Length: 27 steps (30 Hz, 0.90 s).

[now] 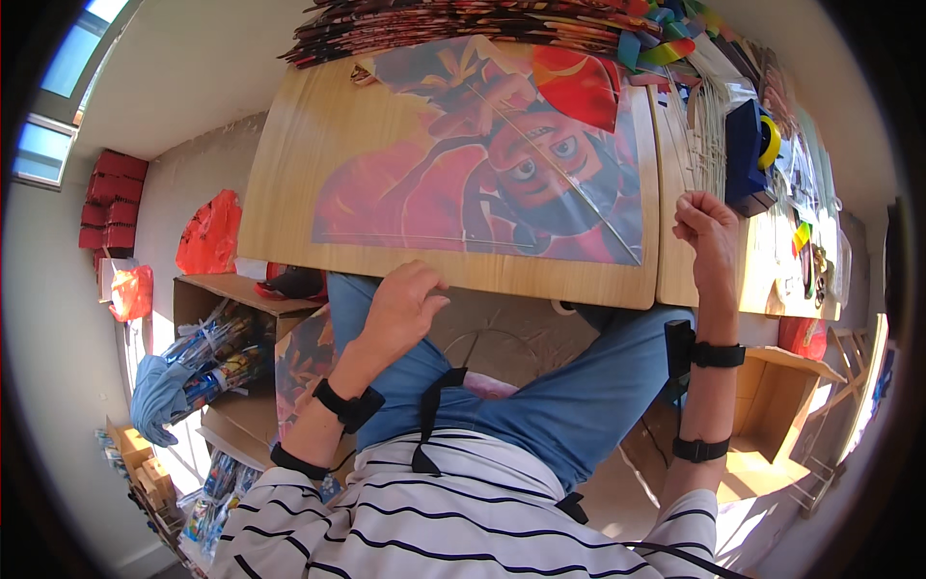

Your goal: Assembling a kite by attaching wooden sticks to a printed plastic film with tape and string.

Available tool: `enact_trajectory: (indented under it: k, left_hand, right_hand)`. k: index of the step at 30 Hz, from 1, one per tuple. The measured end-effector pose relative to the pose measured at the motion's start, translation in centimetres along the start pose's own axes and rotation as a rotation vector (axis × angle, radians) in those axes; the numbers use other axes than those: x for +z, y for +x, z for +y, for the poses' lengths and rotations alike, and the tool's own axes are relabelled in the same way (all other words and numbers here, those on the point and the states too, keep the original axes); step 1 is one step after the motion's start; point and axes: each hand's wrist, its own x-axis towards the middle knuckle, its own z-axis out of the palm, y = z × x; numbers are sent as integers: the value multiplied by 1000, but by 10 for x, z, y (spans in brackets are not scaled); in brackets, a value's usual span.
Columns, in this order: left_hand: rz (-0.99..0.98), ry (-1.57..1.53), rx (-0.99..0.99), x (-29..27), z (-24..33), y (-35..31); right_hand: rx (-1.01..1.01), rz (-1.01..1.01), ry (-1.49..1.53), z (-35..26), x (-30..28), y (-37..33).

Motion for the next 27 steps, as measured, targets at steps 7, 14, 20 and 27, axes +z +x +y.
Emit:
enact_trajectory:
  k: [7,14,20,27]
  left_hand:
    - [38,88,160,3,-9,-19]
    - [15,128,254,14,-13,-11]
    - [48,127,267,17,-14,-2]
    - [48,137,306,25,-12,-1]
  right_hand:
    - [228,-543,-247,18,174,-43]
    - [-29,-586,-666,20,208,-38]
    - [-52,-589,-792,25,210,-41]
    - [-647,-886,-965,23,218,-24]
